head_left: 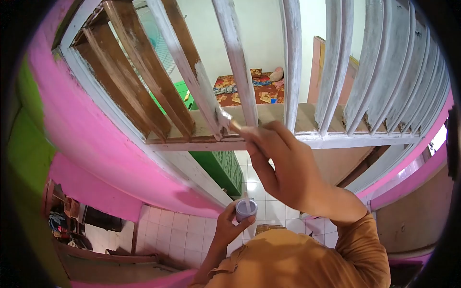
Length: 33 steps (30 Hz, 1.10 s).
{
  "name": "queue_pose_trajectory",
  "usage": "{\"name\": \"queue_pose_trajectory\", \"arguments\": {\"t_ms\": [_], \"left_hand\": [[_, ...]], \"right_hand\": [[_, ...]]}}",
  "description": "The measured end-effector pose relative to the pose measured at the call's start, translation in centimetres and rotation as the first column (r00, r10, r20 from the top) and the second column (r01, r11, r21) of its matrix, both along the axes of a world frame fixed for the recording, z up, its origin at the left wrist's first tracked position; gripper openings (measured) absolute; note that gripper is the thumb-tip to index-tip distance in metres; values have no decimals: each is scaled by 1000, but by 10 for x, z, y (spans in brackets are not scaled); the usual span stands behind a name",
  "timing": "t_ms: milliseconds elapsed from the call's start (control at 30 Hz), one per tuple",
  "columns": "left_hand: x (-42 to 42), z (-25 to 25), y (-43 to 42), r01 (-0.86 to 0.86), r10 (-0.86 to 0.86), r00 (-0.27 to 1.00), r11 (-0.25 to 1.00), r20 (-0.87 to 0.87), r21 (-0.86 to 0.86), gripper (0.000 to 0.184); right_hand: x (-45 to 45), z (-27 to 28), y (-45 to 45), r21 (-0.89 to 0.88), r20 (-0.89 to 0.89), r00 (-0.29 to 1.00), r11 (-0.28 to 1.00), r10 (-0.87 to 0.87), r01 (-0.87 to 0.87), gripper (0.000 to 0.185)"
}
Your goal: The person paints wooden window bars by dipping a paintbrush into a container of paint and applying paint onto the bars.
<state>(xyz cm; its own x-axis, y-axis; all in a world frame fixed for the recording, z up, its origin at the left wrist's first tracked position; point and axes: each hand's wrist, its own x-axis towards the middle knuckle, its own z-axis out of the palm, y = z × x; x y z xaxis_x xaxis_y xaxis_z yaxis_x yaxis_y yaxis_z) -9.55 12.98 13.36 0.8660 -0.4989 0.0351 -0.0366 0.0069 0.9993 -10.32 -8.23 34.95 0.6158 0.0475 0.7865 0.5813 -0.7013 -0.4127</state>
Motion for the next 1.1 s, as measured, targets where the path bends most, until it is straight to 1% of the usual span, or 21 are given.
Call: {"name": "queue_pose_trajectory", "arguments": {"t_ms": [100,233,300,333,400,433,500,533,600,633,700,833,900,933,967,1033,1100], "left_hand": [[-1,-1,-1,-4,5,999,1000,40,-15,59],[0,-5,-2,1,1,999,1000,48,-28,60],[-1,-8,-1,9,-7,999,1000,53,-29,60],[-2,-6,-1,10,-9,999,1000,53,-27,60],[-3,0,-2,10,-10,1000,1000,9,-24,60],[-2,0,-2,7,-6,1000,1000,11,-27,60],[-2,-3,-2,0,1,1000,999,29,-35,60],[-3,-4,-2,-3,4,1000,999,26,-36,60],[-3,-6,-3,4,-3,999,999,42,-35,60],[-4,-5,-3,5,-3,999,999,43,-35,60],[-4,-3,-3,-5,6,1000,999,27,-38,60],[-4,-10,-2,-22,23,999,999,22,-41,60],[-5,-3,-2,-12,12,1000,999,17,-35,59],[-5,0,-2,-10,11,1000,999,24,-38,59],[-5,1,-2,-13,14,999,1000,35,-27,59],[-4,1,-3,-16,17,999,1000,50,-19,59],[-5,-1,-3,-18,21,999,998,39,-66,58]], "right_hand": [[4,0,2,-1,-49,998,999,-40,40,29],[1,-4,0,-47,-83,997,999,2,-6,29],[5,-3,-1,94,-88,996,995,24,-16,17],[3,-2,-1,96,-88,996,995,23,-14,17],[-2,0,0,19,-124,992,999,33,-31,19],[-4,-2,1,16,-121,992,999,36,-34,19],[-8,-6,0,32,-57,993,995,99,-97,21],[-6,-6,-1,31,-61,993,995,102,-100,21],[-2,-4,-2,124,-148,986,991,72,-54,24],[-4,-3,-1,125,-147,987,991,72,-54,24],[-9,-2,2,27,-103,991,997,81,-78,26],[-10,7,4,35,-93,993,997,72,-69,24],[1,23,2,24,38,999,999,20,-21,25],[5,32,2,21,45,999,1000,19,-20,25],[8,41,1,-34,134,991,999,-22,27,24],[15,62,1,-86,229,972,993,-58,79,23],[21,83,-1,-88,400,916,996,11,27,22]]}}
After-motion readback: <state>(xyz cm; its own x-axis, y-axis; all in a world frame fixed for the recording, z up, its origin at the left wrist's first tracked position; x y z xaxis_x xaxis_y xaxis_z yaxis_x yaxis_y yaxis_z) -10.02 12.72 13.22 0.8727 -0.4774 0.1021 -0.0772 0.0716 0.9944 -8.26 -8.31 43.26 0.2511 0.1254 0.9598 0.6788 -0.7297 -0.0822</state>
